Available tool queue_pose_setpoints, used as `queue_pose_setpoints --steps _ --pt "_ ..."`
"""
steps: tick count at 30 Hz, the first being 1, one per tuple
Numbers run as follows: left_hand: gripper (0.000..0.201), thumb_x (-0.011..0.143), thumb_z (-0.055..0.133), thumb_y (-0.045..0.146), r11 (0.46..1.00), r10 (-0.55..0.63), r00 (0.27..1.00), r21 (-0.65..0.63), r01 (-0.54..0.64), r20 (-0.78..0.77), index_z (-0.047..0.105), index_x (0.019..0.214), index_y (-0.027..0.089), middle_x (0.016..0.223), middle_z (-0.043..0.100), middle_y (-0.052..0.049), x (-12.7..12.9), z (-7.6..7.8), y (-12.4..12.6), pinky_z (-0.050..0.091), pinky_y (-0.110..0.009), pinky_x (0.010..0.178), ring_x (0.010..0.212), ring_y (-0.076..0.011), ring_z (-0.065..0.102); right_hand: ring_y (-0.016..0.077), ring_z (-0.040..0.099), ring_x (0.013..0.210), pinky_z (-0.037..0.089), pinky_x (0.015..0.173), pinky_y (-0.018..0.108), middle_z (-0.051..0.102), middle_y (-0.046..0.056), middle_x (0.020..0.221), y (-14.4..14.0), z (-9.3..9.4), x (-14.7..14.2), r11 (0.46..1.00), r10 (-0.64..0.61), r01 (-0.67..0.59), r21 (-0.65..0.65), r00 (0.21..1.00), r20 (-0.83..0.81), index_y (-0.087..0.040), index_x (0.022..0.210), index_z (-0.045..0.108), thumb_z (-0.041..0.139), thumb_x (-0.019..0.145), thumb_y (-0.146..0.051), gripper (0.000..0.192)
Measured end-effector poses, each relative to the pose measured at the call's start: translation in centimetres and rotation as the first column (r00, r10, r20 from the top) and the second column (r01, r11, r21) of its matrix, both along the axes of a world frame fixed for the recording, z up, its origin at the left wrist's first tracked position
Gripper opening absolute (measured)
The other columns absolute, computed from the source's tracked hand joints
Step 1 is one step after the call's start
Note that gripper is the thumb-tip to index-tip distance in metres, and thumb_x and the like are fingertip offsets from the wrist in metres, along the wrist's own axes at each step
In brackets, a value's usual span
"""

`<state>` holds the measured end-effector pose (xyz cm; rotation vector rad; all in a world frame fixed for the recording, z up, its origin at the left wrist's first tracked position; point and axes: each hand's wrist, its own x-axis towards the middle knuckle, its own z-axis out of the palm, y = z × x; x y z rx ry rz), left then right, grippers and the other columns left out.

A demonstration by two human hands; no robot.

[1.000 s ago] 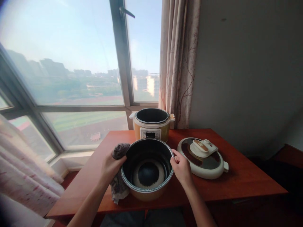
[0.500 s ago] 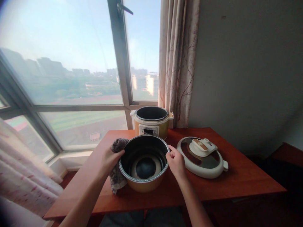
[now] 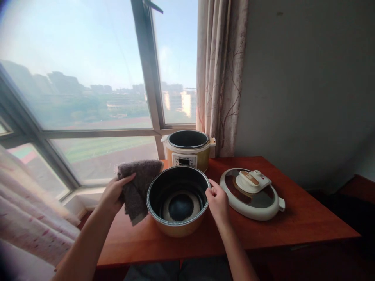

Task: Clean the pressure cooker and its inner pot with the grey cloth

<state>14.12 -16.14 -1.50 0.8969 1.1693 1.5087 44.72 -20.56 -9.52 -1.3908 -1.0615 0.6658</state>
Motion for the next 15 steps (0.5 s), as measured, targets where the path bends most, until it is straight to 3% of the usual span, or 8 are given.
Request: queue_pose_setpoints --steps 4,7,9,12,15 --pt "0.041 0.054 0.087 0.031 0.985 -0.136 0.99 0.107 0.139 -0.038 0.072 0.088 0.013 0.074 0.074 -0.006 0.7 3.3 -0.7 0.056 -0.03 0.063 0.071 -0.0253 0.071 0.0131 0.036 0.056 0.035 0.056 0.027 0.034 -0.008 0.059 0.1 -0.2 -0.2 1.0 -0.009 0.009 0.019 1.0 -0.027 0.003 0.128 0.059 0.056 0.075 -0.043 0.07" --pt "0.043 0.057 0.086 0.037 0.949 -0.251 0.96 0.161 0.27 -0.128 0.073 0.09 0.013 0.078 0.074 -0.006 2.8 4.8 -0.6 0.056 -0.032 0.071 0.077 -0.0264 0.07 0.0123 0.034 0.054 0.032 0.053 0.026 0.033 -0.008 0.057 0.1 -0.2 -0.3 1.0 -0.016 0.017 0.011 0.999 -0.036 0.0 0.124 0.063 0.057 0.074 -0.042 0.065" --pt "0.043 0.059 0.084 0.039 0.903 -0.37 0.899 0.138 0.408 -0.236 0.074 0.093 0.013 0.079 0.074 -0.007 4.5 4.8 -0.2 0.055 -0.036 0.075 0.081 -0.0277 0.07 0.012 0.033 0.052 0.031 0.052 0.025 0.034 -0.008 0.055 0.0 -0.1 -0.3 1.0 -0.015 0.016 0.01 0.999 -0.044 -0.003 0.121 0.065 0.057 0.074 -0.042 0.062" --pt "0.041 0.062 0.081 0.04 0.788 -0.55 0.74 0.053 0.613 -0.388 0.075 0.093 0.013 0.079 0.074 -0.006 6.6 4.0 0.7 0.054 -0.037 0.079 0.084 -0.0277 0.068 0.013 0.036 0.052 0.031 0.051 0.025 0.039 -0.007 0.053 -0.1 0.0 -0.3 0.998 0.051 -0.049 0.027 0.996 -0.068 -0.009 0.118 0.068 0.058 0.075 -0.044 0.056" --pt "0.037 0.066 0.078 0.041 0.686 -0.661 0.587 -0.057 0.726 -0.467 0.075 0.09 0.013 0.074 0.072 -0.005 8.0 3.0 1.7 0.053 -0.035 0.076 0.08 -0.0257 0.067 0.0146 0.042 0.055 0.033 0.052 0.025 0.047 -0.005 0.056 -0.1 -0.1 -0.3 0.996 0.091 -0.088 0.03 0.989 -0.117 -0.013 0.12 0.068 0.062 0.075 -0.046 0.056"
